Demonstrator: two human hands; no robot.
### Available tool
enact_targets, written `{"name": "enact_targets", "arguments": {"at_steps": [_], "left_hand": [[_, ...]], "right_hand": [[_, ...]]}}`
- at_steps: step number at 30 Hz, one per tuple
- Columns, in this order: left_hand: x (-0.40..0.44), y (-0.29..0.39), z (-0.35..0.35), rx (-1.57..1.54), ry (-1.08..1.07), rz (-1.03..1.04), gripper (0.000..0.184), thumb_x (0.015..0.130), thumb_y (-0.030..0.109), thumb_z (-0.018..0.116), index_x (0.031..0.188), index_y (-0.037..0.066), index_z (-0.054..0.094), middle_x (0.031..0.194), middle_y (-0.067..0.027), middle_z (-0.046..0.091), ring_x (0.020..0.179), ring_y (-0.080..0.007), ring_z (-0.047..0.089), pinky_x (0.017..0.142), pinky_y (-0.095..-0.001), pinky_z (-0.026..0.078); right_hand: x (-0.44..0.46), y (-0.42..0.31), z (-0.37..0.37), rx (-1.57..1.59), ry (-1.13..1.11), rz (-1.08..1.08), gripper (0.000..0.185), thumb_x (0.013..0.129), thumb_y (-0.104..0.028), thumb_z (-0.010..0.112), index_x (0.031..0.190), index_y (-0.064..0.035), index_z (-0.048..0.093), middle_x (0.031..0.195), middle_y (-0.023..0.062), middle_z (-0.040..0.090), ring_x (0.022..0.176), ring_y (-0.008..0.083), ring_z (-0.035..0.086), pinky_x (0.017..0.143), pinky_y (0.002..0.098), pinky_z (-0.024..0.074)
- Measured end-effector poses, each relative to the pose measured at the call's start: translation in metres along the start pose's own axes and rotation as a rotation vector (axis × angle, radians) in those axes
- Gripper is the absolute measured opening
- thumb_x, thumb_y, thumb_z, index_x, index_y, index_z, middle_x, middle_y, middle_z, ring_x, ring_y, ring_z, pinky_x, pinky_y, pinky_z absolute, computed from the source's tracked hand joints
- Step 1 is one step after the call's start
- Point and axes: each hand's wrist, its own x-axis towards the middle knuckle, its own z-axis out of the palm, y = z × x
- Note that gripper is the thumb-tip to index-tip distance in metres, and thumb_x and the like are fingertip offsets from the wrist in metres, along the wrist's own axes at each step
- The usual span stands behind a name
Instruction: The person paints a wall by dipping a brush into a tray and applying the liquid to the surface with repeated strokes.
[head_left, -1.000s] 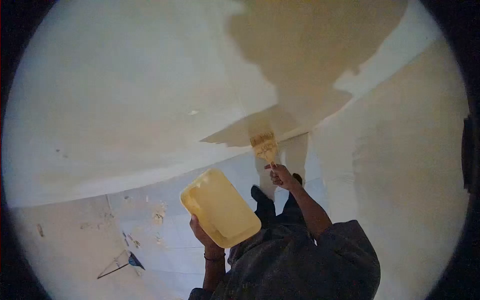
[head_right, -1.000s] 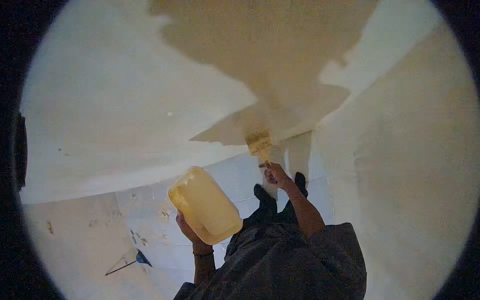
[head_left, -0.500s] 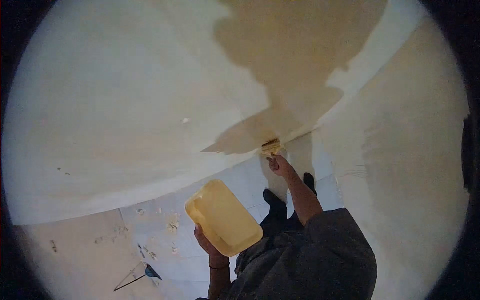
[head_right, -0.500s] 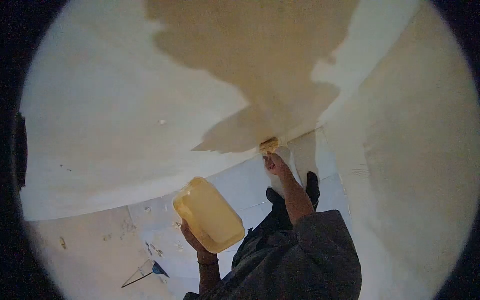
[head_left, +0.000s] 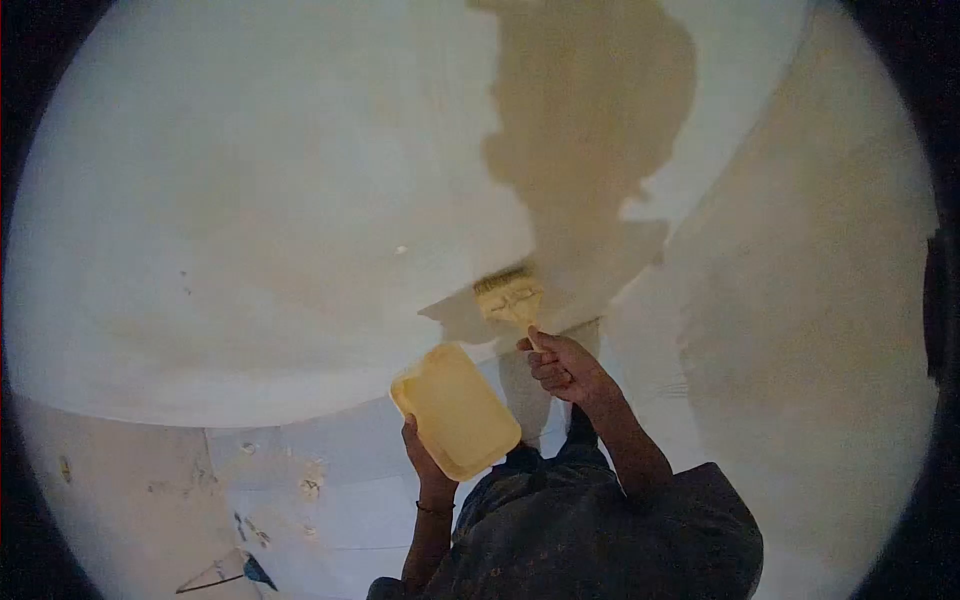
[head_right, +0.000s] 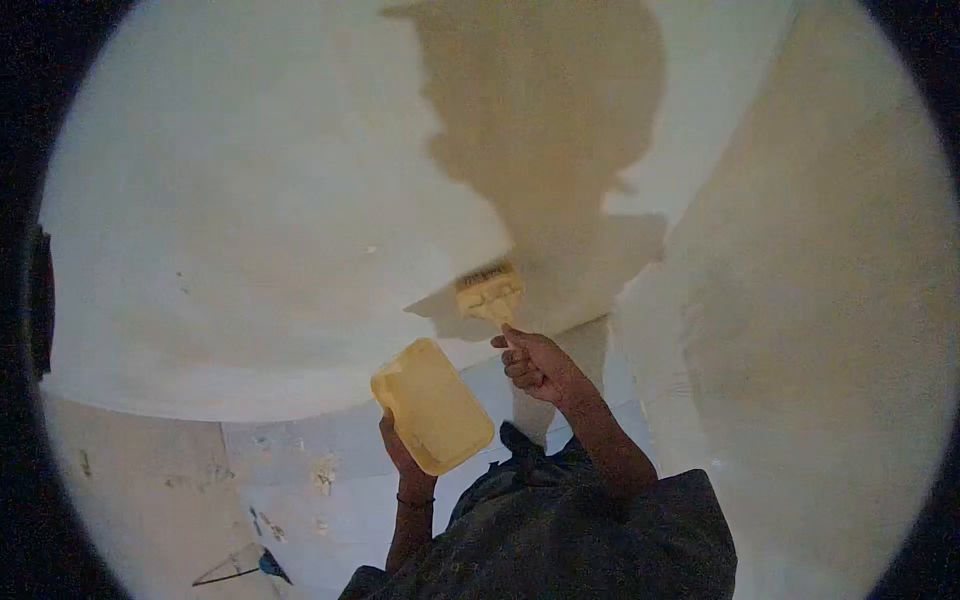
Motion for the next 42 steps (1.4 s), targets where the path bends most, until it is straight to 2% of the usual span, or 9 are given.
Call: {"name": "enact_targets", "arguments": {"at_steps": [2,6,7,13,15,21,32,37,42], "left_hand": [[0.004,-0.002,-0.003,-0.131,-0.113,-0.091,0.054,0.084,0.044,0.033,0.123,0.007,0.032,0.117,-0.0132,0.045,0.103,-0.0284,0.048,0.085,-0.0421,0.042],[-0.009,0.008,0.007,-0.107,-0.129,-0.045,0.052,0.086,0.043,0.030,0.122,0.007,0.033,0.117,-0.0136,0.045,0.102,-0.0284,0.049,0.084,-0.0419,0.043],[0.024,0.010,-0.002,-0.069,-0.099,-0.043,0.053,0.085,0.044,0.032,0.122,0.008,0.034,0.116,-0.0129,0.046,0.102,-0.0275,0.049,0.084,-0.0418,0.043],[0.032,-0.003,-0.022,0.014,-0.119,-0.021,0.051,0.085,0.045,0.031,0.122,0.009,0.036,0.114,-0.0115,0.047,0.100,-0.0264,0.050,0.082,-0.0417,0.043],[0.034,-0.009,-0.031,0.067,-0.137,0.009,0.051,0.085,0.044,0.031,0.122,0.009,0.036,0.114,-0.0113,0.048,0.100,-0.0264,0.050,0.082,-0.0417,0.044],[0.038,-0.015,-0.035,0.011,-0.040,0.026,0.054,0.084,0.046,0.030,0.122,0.009,0.035,0.113,-0.0114,0.047,0.099,-0.0263,0.050,0.083,-0.0412,0.043],[0.023,-0.007,-0.017,-0.061,-0.012,0.048,0.053,0.084,0.045,0.033,0.122,0.008,0.035,0.115,-0.0113,0.045,0.102,-0.0260,0.047,0.083,-0.0409,0.042],[0.025,-0.011,-0.014,-0.067,0.057,0.030,0.051,0.084,0.043,0.033,0.120,0.007,0.037,0.112,-0.0113,0.047,0.099,-0.0259,0.049,0.082,-0.0400,0.043],[0.031,-0.015,-0.006,-0.068,0.149,0.042,0.049,0.084,0.042,0.034,0.118,0.006,0.039,0.109,-0.0114,0.049,0.096,-0.0258,0.051,0.080,-0.0393,0.044]], "right_hand": [[-0.028,-0.006,0.035,-0.063,-0.048,-0.011,0.030,0.083,-0.033,0.051,0.093,-0.0055,0.045,0.051,-0.0059,0.032,0.037,0.0007,0.026,0.027,0.0136,0.0201],[-0.076,-0.019,0.109,-0.286,-0.146,-0.145,0.031,0.085,-0.035,0.047,0.093,-0.0054,0.047,0.051,-0.0061,0.032,0.035,0.0002,0.025,0.025,0.0135,0.0192],[-0.044,-0.035,0.111,-0.313,-0.178,-0.140,0.032,0.085,-0.036,0.046,0.094,-0.0053,0.048,0.051,-0.0062,0.031,0.034,-0.0001,0.024,0.025,0.0135,0.0192],[-0.055,-0.058,0.150,-0.423,-0.307,-0.296,0.035,0.086,-0.038,0.044,0.094,-0.0047,0.047,0.050,-0.0068,0.032,0.033,-0.0012,0.024,0.024,0.0130,0.0188],[-0.051,-0.062,0.155,-0.470,-0.442,-0.408,0.038,0.085,-0.041,0.043,0.094,-0.0047,0.047,0.049,-0.0069,0.031,0.033,-0.0011,0.023,0.025,0.0133,0.0176],[-0.021,-0.098,0.173,-0.596,-0.393,-0.718,0.041,0.084,-0.044,0.044,0.095,-0.0038,0.047,0.049,-0.0062,0.027,0.035,0.0007,0.021,0.028,0.0155,0.0170],[0.051,-0.112,0.049,-0.619,-0.502,-0.655,0.044,0.077,-0.042,0.056,0.097,-0.0026,0.049,0.048,-0.0050,0.032,0.035,0.0021,0.025,0.029,0.0171,0.0194],[0.056,-0.081,-0.032,-0.496,-0.251,-0.461,0.046,0.075,-0.038,0.060,0.100,-0.0015,0.049,0.051,-0.0039,0.035,0.038,0.0025,0.029,0.032,0.0172,0.0220],[0.066,-0.045,-0.107,-0.369,-0.228,-0.319,0.044,0.076,-0.037,0.059,0.100,-0.0011,0.049,0.054,-0.0040,0.037,0.038,0.0031,0.028,0.032,0.0174,0.0219]]}}
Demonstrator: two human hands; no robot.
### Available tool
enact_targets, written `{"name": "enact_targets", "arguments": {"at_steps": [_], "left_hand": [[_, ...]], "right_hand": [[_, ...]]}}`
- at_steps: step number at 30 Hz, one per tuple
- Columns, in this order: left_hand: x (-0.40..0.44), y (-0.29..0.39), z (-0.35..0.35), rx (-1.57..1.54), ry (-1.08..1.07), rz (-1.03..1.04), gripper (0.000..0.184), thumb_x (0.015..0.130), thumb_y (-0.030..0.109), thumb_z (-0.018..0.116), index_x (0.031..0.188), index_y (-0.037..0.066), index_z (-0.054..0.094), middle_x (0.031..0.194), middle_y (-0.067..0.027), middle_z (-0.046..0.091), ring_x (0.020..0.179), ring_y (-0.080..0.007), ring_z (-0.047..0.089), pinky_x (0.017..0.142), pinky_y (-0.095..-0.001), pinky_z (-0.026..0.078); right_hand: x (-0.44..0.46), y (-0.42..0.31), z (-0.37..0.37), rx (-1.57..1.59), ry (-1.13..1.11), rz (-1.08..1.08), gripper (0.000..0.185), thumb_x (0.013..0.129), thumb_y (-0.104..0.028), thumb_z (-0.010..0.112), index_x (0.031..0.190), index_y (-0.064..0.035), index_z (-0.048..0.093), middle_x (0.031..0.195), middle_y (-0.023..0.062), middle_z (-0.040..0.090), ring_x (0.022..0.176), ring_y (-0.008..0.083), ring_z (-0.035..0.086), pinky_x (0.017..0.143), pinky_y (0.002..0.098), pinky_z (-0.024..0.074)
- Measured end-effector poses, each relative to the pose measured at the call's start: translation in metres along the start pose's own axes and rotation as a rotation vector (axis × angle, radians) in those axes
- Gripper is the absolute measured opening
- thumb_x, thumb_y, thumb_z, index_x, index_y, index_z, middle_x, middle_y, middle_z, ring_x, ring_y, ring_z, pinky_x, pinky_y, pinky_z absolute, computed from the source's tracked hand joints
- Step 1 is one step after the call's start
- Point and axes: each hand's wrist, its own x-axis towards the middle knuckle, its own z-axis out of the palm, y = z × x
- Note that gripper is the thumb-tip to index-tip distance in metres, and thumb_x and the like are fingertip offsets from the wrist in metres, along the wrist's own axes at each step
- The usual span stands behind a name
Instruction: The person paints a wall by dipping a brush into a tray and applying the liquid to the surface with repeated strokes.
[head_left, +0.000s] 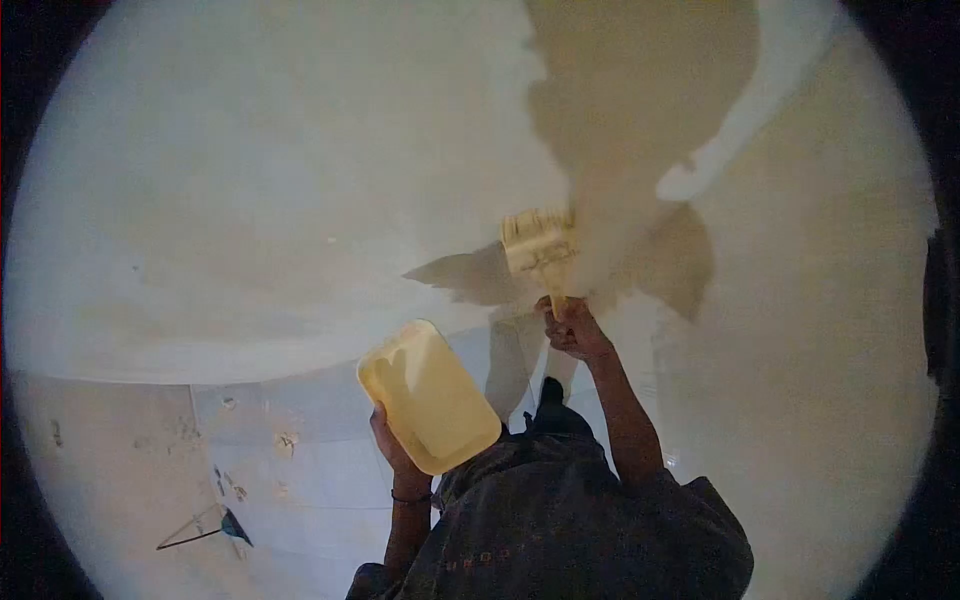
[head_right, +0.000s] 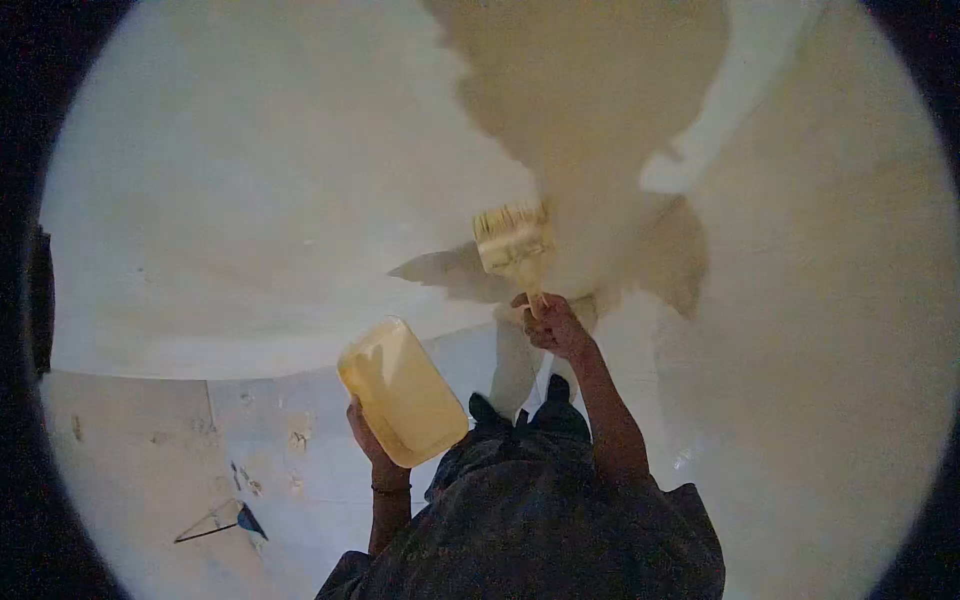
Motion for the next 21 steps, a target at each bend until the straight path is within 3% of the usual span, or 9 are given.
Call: {"name": "enact_targets", "arguments": {"at_steps": [3,5,12,17,18,20,21], "left_hand": [[0.005,-0.007,0.005,0.060,0.014,0.027,0.050,0.084,0.043,0.033,0.116,0.006,0.040,0.108,-0.0107,0.050,0.095,-0.0252,0.052,0.080,-0.0388,0.045],[0.007,-0.009,0.008,0.080,0.026,0.115,0.048,0.085,0.042,0.034,0.115,0.006,0.041,0.106,-0.0097,0.050,0.093,-0.0241,0.052,0.078,-0.0380,0.046],[0.022,-0.020,-0.007,0.356,0.151,0.138,0.044,0.086,0.040,0.036,0.113,0.006,0.041,0.104,-0.0092,0.051,0.091,-0.0225,0.053,0.075,-0.0377,0.048],[0.012,-0.034,-0.025,0.512,0.214,0.287,0.047,0.083,0.046,0.037,0.113,0.010,0.042,0.106,-0.0084,0.050,0.094,-0.0244,0.051,0.078,-0.0400,0.046],[0.012,-0.035,-0.024,0.514,0.216,0.286,0.047,0.083,0.046,0.037,0.113,0.010,0.042,0.106,-0.0084,0.050,0.094,-0.0244,0.051,0.078,-0.0400,0.046],[0.011,-0.038,-0.018,0.261,0.246,0.140,0.049,0.082,0.047,0.038,0.113,0.010,0.042,0.107,-0.0084,0.049,0.095,-0.0253,0.051,0.079,-0.0410,0.045],[0.010,-0.036,-0.015,0.261,0.239,0.139,0.049,0.082,0.047,0.038,0.113,0.010,0.042,0.107,-0.0084,0.049,0.095,-0.0253,0.051,0.079,-0.0410,0.045]], "right_hand": [[-0.005,0.041,-0.041,0.052,0.050,0.022,0.042,0.078,-0.038,0.056,0.100,-0.0018,0.050,0.054,-0.0043,0.035,0.038,0.0028,0.027,0.032,0.0175,0.0198],[-0.007,0.062,-0.060,0.141,0.156,0.219,0.051,0.073,-0.044,0.059,0.102,-0.0030,0.049,0.052,-0.0050,0.031,0.039,0.0027,0.028,0.031,0.0172,0.0220],[0.018,0.144,-0.142,0.307,0.228,0.343,0.049,0.077,-0.044,0.056,0.104,-0.0034,0.048,0.053,-0.0051,0.030,0.039,0.0031,0.026,0.031,0.0169,0.0209],[0.035,0.190,-0.176,0.407,0.399,0.432,0.044,0.081,-0.039,0.053,0.098,0.0010,0.046,0.048,-0.0038,0.031,0.035,0.0063,0.022,0.033,0.0203,0.0211],[0.041,0.198,-0.186,0.409,0.399,0.433,0.044,0.081,-0.039,0.053,0.098,0.0010,0.046,0.048,-0.0038,0.031,0.035,0.0063,0.022,0.033,0.0203,0.0211],[0.054,0.216,-0.210,0.518,0.697,0.546,0.039,0.083,-0.036,0.050,0.092,0.0018,0.046,0.044,-0.0031,0.032,0.033,0.0072,0.023,0.033,0.0213,0.0217],[0.057,0.219,-0.216,0.519,0.697,0.538,0.039,0.083,-0.036,0.050,0.092,0.0018,0.046,0.044,-0.0031,0.032,0.033,0.0072,0.023,0.033,0.0213,0.0217]]}}
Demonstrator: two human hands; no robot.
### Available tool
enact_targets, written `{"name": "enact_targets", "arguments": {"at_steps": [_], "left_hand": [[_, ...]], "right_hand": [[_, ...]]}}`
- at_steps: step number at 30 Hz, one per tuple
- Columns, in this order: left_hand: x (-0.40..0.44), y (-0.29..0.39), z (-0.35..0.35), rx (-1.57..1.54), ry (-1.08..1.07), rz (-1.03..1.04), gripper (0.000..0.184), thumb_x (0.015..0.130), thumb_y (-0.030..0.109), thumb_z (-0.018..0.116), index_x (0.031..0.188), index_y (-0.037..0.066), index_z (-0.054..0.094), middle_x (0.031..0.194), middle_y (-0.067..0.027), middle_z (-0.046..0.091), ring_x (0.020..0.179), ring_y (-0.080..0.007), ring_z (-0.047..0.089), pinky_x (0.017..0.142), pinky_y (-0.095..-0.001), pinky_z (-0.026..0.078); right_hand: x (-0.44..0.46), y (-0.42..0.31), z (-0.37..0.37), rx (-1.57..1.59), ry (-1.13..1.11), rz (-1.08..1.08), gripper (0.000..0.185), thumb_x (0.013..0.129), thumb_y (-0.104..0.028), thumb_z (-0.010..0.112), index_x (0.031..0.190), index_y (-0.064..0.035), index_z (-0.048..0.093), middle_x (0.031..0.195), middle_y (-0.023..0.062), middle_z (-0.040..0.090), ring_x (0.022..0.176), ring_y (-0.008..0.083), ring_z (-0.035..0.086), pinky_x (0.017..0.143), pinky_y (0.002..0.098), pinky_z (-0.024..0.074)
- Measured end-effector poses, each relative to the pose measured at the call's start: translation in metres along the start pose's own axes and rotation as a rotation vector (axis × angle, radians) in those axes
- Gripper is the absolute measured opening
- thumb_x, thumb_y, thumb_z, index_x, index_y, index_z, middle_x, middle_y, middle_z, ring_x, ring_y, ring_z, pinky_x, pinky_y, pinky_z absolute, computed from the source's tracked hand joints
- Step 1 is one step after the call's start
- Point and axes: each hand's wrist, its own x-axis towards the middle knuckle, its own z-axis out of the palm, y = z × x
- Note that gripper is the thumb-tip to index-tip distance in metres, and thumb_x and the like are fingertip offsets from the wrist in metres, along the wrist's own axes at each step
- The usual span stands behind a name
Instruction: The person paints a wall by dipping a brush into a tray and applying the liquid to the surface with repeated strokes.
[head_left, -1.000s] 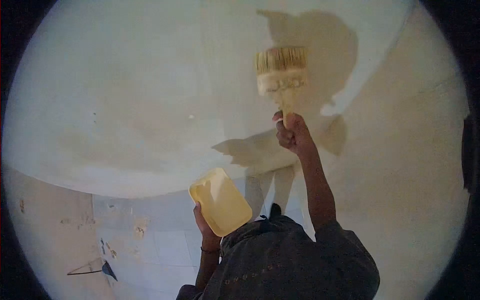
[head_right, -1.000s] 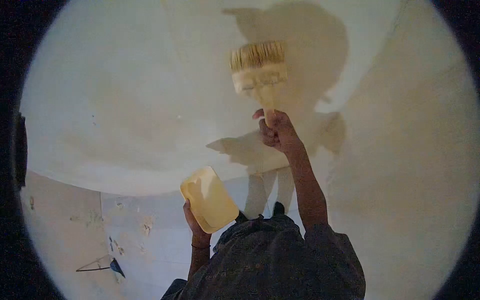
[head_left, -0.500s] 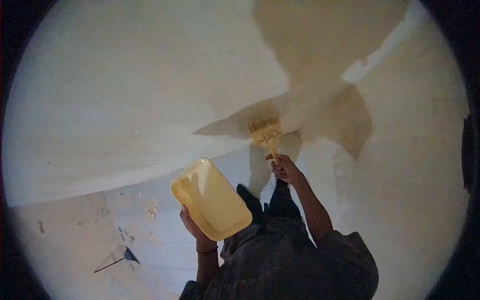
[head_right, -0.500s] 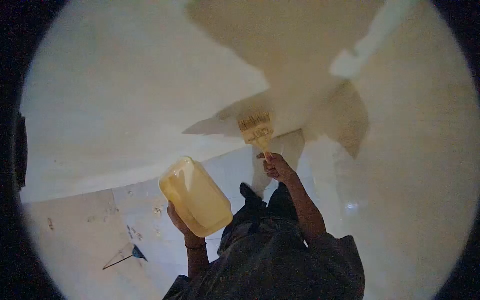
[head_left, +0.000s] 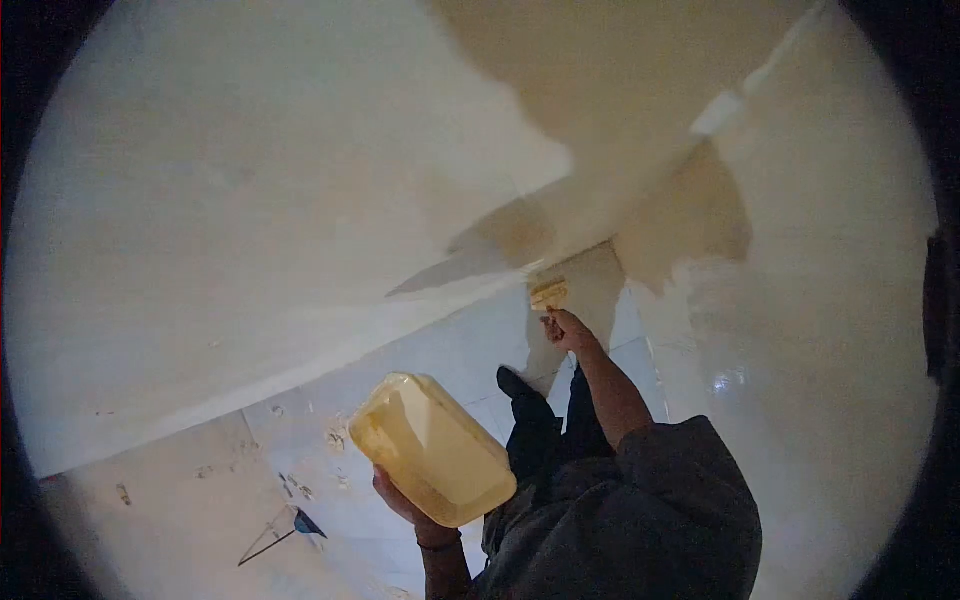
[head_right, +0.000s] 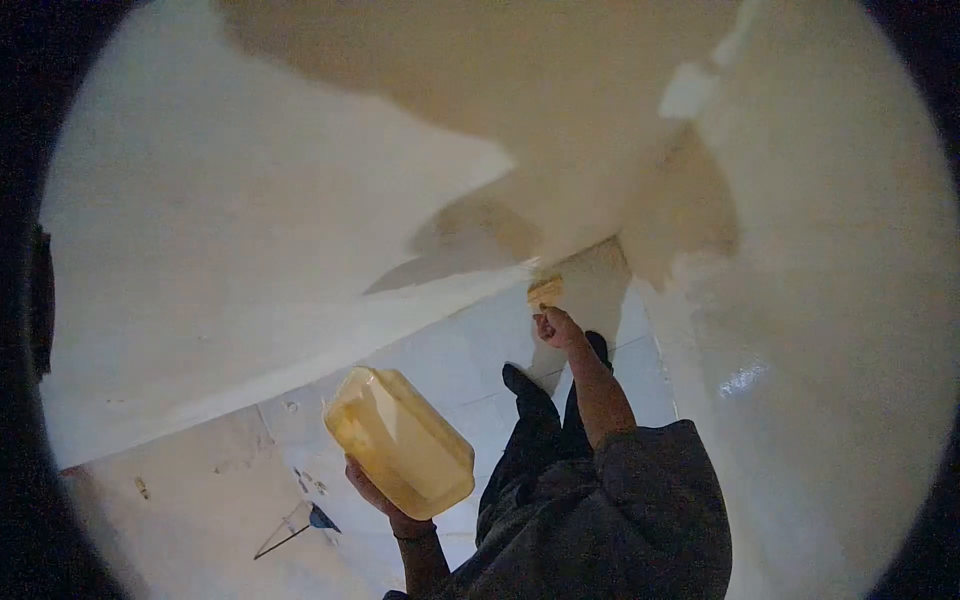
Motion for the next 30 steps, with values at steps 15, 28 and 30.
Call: {"name": "enact_targets", "arguments": {"at_steps": [15,28,30], "left_hand": [[-0.019,0.017,0.031,-0.091,-0.193,-0.092,0.045,0.084,0.043,0.037,0.114,0.010,0.041,0.106,-0.0073,0.050,0.095,-0.0233,0.051,0.077,-0.0389,0.046],[0.002,0.025,-0.002,-0.122,-0.443,-0.003,0.049,0.086,0.043,0.031,0.120,0.007,0.036,0.113,-0.0118,0.047,0.099,-0.0263,0.050,0.082,-0.0407,0.044],[0.006,0.022,-0.001,-0.067,-0.407,0.037,0.049,0.086,0.043,0.031,0.119,0.009,0.037,0.112,-0.0110,0.048,0.098,-0.0256,0.051,0.081,-0.0402,0.045]], "right_hand": [[-0.132,-0.034,0.053,-0.042,-0.229,-0.053,0.042,0.081,-0.038,0.052,0.100,-0.0007,0.048,0.052,-0.0051,0.031,0.037,0.0020,0.024,0.029,0.0147,0.0213],[-0.394,-0.008,0.213,-0.687,-0.780,-0.852,0.047,0.079,-0.043,0.053,0.098,-0.0003,0.051,0.050,-0.0057,0.032,0.034,0.0021,0.025,0.029,0.0170,0.0197],[-0.401,-0.021,0.241,-0.708,-0.857,-0.864,0.047,0.079,-0.042,0.053,0.099,-0.0001,0.050,0.050,-0.0055,0.032,0.034,0.0022,0.025,0.029,0.0172,0.0198]]}}
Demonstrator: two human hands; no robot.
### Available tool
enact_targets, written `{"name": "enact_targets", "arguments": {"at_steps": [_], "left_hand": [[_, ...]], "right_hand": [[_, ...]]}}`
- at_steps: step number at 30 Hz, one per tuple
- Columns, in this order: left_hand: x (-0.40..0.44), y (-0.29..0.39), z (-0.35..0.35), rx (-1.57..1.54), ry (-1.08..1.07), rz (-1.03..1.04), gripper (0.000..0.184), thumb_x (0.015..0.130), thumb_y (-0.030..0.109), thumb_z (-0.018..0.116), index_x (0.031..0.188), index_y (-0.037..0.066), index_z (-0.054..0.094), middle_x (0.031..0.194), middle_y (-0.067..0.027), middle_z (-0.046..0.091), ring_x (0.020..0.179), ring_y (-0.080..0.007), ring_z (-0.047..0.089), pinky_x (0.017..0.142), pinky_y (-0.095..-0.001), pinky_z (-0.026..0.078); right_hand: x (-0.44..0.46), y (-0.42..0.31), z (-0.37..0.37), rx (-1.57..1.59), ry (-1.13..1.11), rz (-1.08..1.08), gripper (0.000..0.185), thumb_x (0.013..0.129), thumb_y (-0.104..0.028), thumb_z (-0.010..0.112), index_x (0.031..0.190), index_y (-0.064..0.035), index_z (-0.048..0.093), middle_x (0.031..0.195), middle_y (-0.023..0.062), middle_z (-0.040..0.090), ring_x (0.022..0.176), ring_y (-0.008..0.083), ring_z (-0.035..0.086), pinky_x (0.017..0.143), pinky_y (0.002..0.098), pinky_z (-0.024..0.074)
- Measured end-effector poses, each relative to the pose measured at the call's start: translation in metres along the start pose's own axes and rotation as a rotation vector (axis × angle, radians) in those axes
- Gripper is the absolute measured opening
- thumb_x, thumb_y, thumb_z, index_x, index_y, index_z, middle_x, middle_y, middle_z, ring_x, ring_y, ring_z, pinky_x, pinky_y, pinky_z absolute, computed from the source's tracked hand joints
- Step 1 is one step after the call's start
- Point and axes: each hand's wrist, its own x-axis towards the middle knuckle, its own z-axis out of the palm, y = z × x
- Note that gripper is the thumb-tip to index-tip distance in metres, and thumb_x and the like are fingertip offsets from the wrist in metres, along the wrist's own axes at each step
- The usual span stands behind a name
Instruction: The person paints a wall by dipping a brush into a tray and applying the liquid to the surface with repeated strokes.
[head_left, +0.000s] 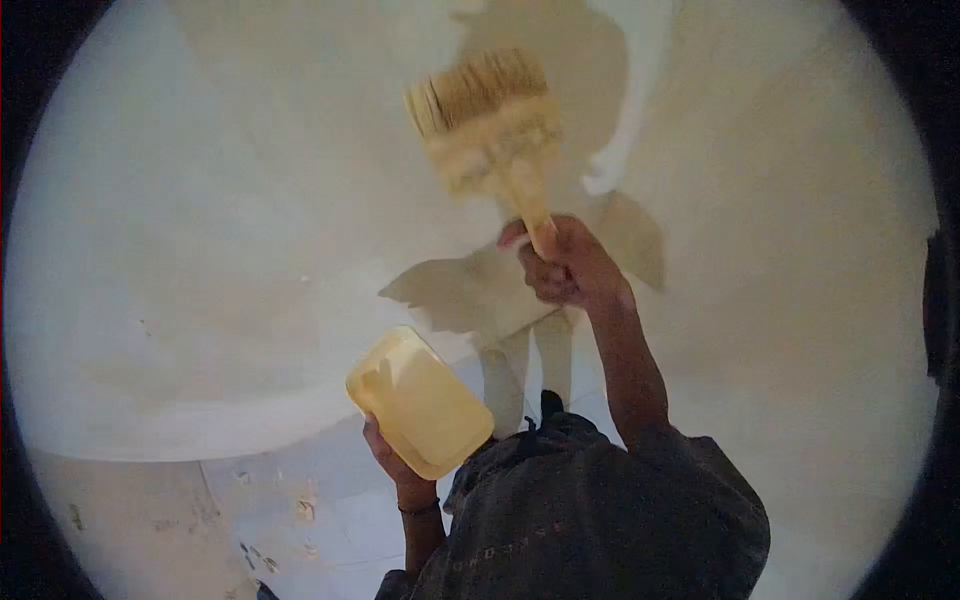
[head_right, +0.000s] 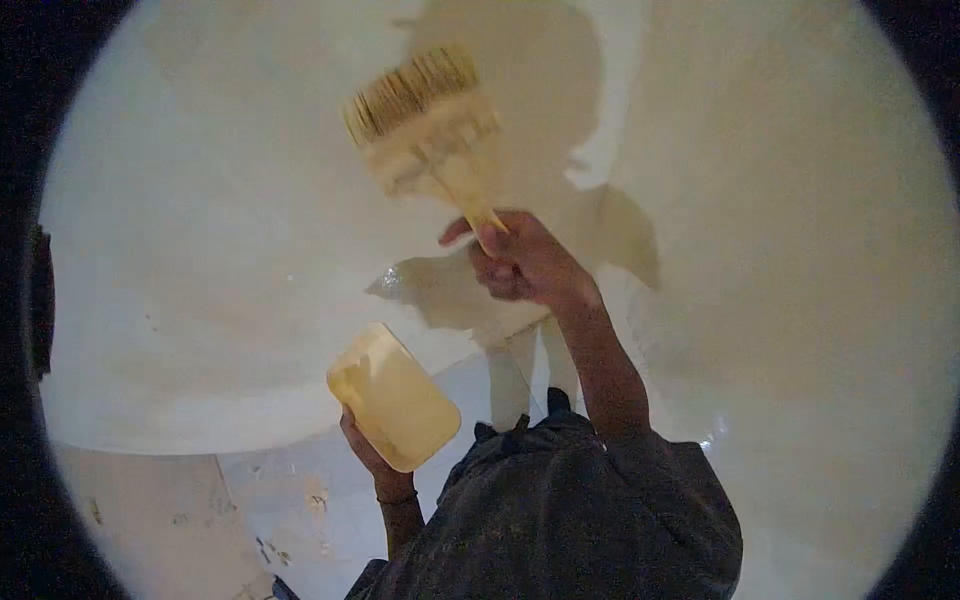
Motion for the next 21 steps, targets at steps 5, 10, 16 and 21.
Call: {"name": "enact_targets", "arguments": {"at_steps": [5,10,16,21], "left_hand": [[-0.009,0.010,0.011,-0.184,0.006,-0.079,0.049,0.086,0.042,0.032,0.119,0.008,0.037,0.111,-0.0114,0.048,0.097,-0.0258,0.051,0.080,-0.0396,0.045],[-0.012,0.017,0.013,-0.134,0.028,-0.050,0.047,0.086,0.041,0.032,0.117,0.007,0.039,0.109,-0.0113,0.049,0.095,-0.0251,0.052,0.079,-0.0386,0.045],[-0.013,0.022,0.020,-0.129,0.070,-0.075,0.045,0.086,0.040,0.033,0.115,0.007,0.040,0.108,-0.0107,0.050,0.092,-0.0244,0.053,0.079,-0.0381,0.046],[-0.009,0.022,0.006,-0.057,0.037,-0.057,0.045,0.086,0.040,0.034,0.115,0.007,0.041,0.108,-0.0102,0.049,0.092,-0.0238,0.053,0.079,-0.0381,0.045]], "right_hand": [[0.043,0.014,-0.006,0.016,-0.022,-0.016,0.043,0.081,-0.038,0.052,0.100,-0.0002,0.050,0.051,-0.0045,0.033,0.036,0.0030,0.028,0.031,0.0181,0.0212],[0.035,0.081,-0.062,0.008,0.044,0.061,0.048,0.077,-0.038,0.058,0.103,0.0003,0.048,0.051,-0.0040,0.035,0.039,0.0030,0.028,0.034,0.0185,0.0231],[-0.017,0.152,-0.092,0.168,0.143,0.240,0.047,0.077,-0.035,0.059,0.106,-0.0002,0.048,0.054,-0.0034,0.039,0.040,0.0036,0.031,0.035,0.0176,0.0241],[-0.048,0.201,-0.103,0.371,0.298,0.426,0.042,0.078,-0.030,0.059,0.110,-0.0067,0.046,0.055,-0.0043,0.037,0.041,0.0040,0.028,0.035,0.0161,0.0232]]}}
